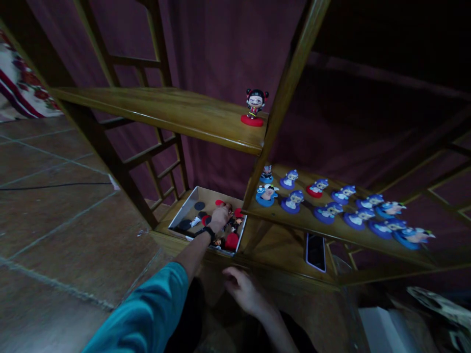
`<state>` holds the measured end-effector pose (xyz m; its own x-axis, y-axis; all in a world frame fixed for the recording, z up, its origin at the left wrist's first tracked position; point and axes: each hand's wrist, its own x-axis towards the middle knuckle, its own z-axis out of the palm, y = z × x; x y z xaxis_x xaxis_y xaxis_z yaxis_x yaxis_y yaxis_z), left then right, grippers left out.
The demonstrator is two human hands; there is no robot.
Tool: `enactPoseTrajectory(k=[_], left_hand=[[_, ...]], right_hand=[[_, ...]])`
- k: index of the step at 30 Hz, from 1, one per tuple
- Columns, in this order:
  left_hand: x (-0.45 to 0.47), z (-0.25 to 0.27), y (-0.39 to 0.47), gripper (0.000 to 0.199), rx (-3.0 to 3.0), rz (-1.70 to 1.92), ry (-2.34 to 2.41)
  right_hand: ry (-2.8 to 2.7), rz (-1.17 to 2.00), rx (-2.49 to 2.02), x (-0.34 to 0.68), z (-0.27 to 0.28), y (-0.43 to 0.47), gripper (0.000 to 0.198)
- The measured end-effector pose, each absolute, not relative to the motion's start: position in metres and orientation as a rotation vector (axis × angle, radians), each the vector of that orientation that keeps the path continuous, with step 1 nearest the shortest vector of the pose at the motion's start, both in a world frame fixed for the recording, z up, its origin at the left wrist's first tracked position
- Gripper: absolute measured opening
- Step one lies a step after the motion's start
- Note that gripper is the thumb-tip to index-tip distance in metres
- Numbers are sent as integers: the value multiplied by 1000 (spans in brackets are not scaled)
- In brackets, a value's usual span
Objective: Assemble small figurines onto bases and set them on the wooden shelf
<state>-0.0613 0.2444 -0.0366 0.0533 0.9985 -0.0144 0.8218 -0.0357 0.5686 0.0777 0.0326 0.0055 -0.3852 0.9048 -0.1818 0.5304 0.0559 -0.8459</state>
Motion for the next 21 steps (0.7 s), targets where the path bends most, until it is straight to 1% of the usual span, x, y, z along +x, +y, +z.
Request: enactPoseTrajectory(k=[4, 7, 10, 13, 17, 19, 21], left_hand=[[-60, -32, 242, 28, 1877, 564, 1815], [-61, -25, 238, 32, 1910, 677, 1764], [-65, -10, 223, 32, 1927, 773, 1690], [-72, 9, 190, 27, 1936, 769, 1520], [-78, 28, 122, 31, 2007, 790, 1261], [-75, 34, 90, 33, 1976, 808, 1193], [-71, 39, 65, 34, 1966, 783, 1096]], right_hand=[[-1896, 1279, -1415, 76, 9, 35, 28], [-1821, 1290, -1378, 75, 11, 38, 26], [-1728, 1262, -1375, 78, 12, 42, 24], [-1615, 1169, -1401, 83, 12, 46, 23], [-1452, 1075, -1435, 87, 10, 48, 27], [-1401, 1170, -1384, 86, 10, 45, 31], [-1353, 1342, -1288, 84, 12, 42, 32]])
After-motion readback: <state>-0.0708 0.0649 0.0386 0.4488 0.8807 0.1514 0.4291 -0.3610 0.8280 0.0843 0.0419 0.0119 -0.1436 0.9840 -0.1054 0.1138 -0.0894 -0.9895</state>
